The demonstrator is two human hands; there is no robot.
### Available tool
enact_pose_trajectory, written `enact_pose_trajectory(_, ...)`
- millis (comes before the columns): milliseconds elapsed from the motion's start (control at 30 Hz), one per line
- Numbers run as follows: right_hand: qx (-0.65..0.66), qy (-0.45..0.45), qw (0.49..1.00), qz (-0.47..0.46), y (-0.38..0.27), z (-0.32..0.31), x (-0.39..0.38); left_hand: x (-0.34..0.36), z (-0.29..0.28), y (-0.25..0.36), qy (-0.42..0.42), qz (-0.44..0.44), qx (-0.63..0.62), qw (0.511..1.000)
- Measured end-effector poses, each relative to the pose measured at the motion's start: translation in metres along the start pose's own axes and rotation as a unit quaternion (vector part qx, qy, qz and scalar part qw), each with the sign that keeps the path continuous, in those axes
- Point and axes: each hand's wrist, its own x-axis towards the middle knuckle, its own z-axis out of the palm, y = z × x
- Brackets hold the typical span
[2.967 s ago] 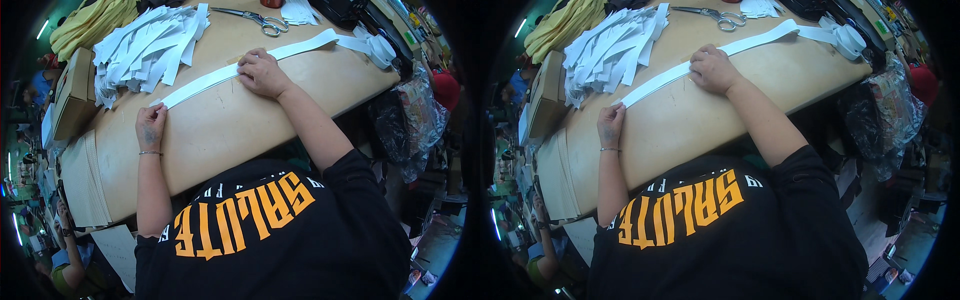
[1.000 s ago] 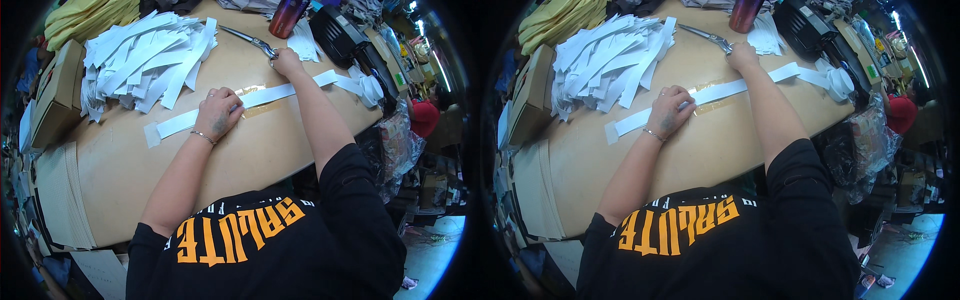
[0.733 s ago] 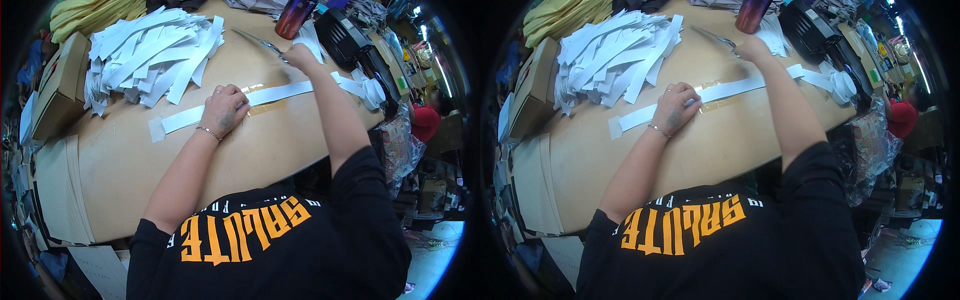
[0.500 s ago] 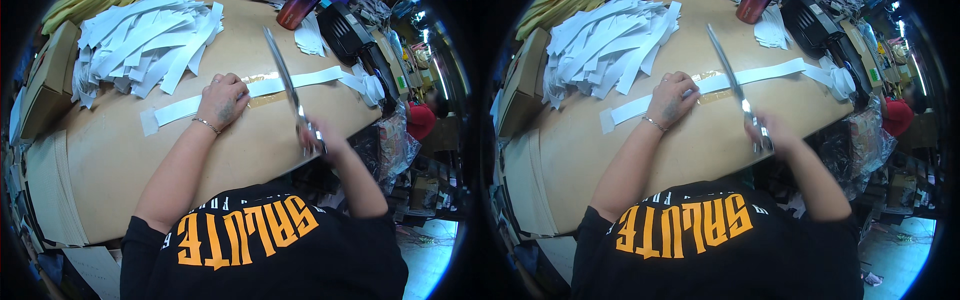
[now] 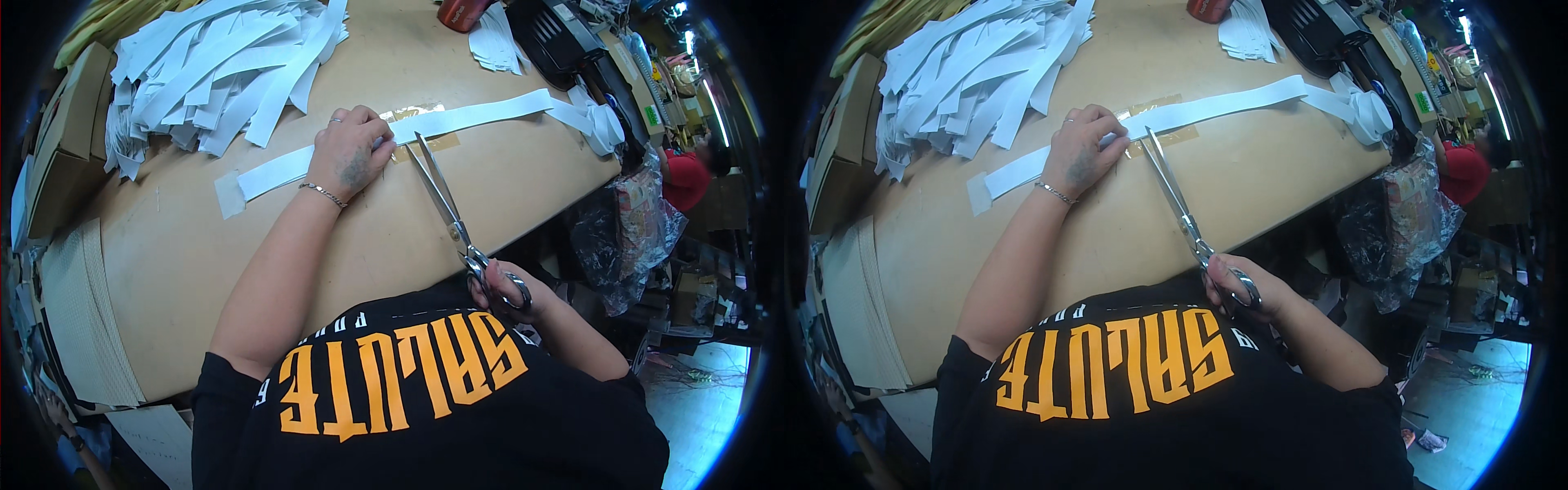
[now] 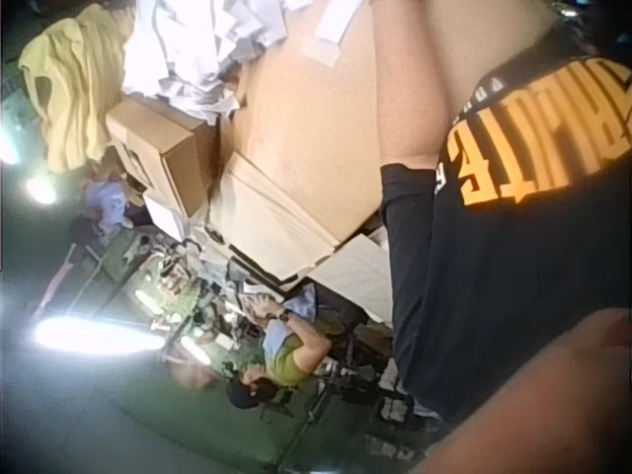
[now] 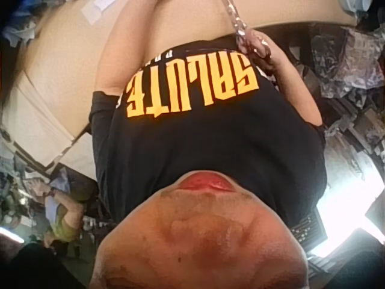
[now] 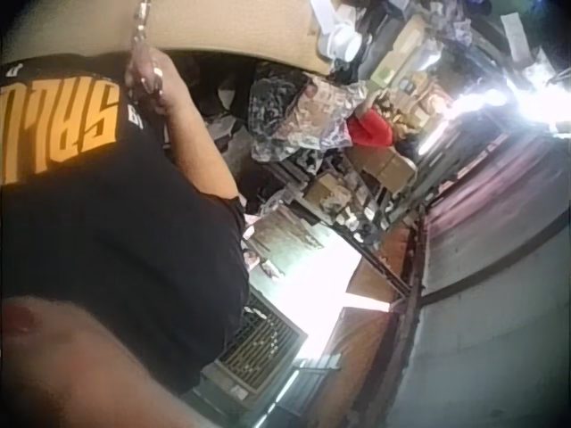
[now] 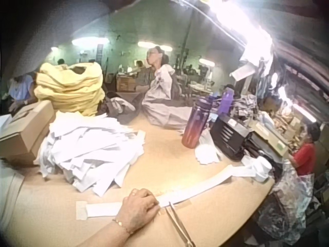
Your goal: The person repeatedly cuts a long white fabric strip into shorter segments using scissors. After each cut, the person folds the cut piece and places it onto a growing pile on the table. The process is repeated multiple times throughout the clip.
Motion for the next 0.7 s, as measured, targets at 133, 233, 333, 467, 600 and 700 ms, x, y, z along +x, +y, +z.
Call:
enact_pose_trajectory(133,-0.009,0.014,0.999,0.027,-0.008,0.003,-0.007,0.000,-0.002,-0.002,-0.018,-0.005,0.000,1.000)
enact_pose_trajectory(233,-0.029,0.009,1.000,0.006,-0.006,0.005,0.001,0.000,-0.003,0.000,-0.001,0.000,-0.013,1.000)
enact_pose_trajectory(333,-0.016,0.037,0.999,0.005,-0.006,0.009,0.006,0.000,-0.002,0.000,-0.003,-0.008,-0.016,1.000)
enact_pose_trajectory(467,-0.033,0.029,0.999,0.026,-0.009,0.008,-0.002,-0.001,-0.004,0.000,-0.004,-0.006,-0.019,1.000)
enact_pose_trajectory(600,-0.016,0.022,0.999,0.019,-0.004,0.006,-0.005,0.000,-0.004,-0.001,-0.007,-0.011,-0.022,1.000)
enact_pose_trajectory(700,-0.003,0.038,0.999,0.018,-0.002,0.008,0.003,0.000,-0.002,-0.002,-0.001,0.000,-0.031,1.000)
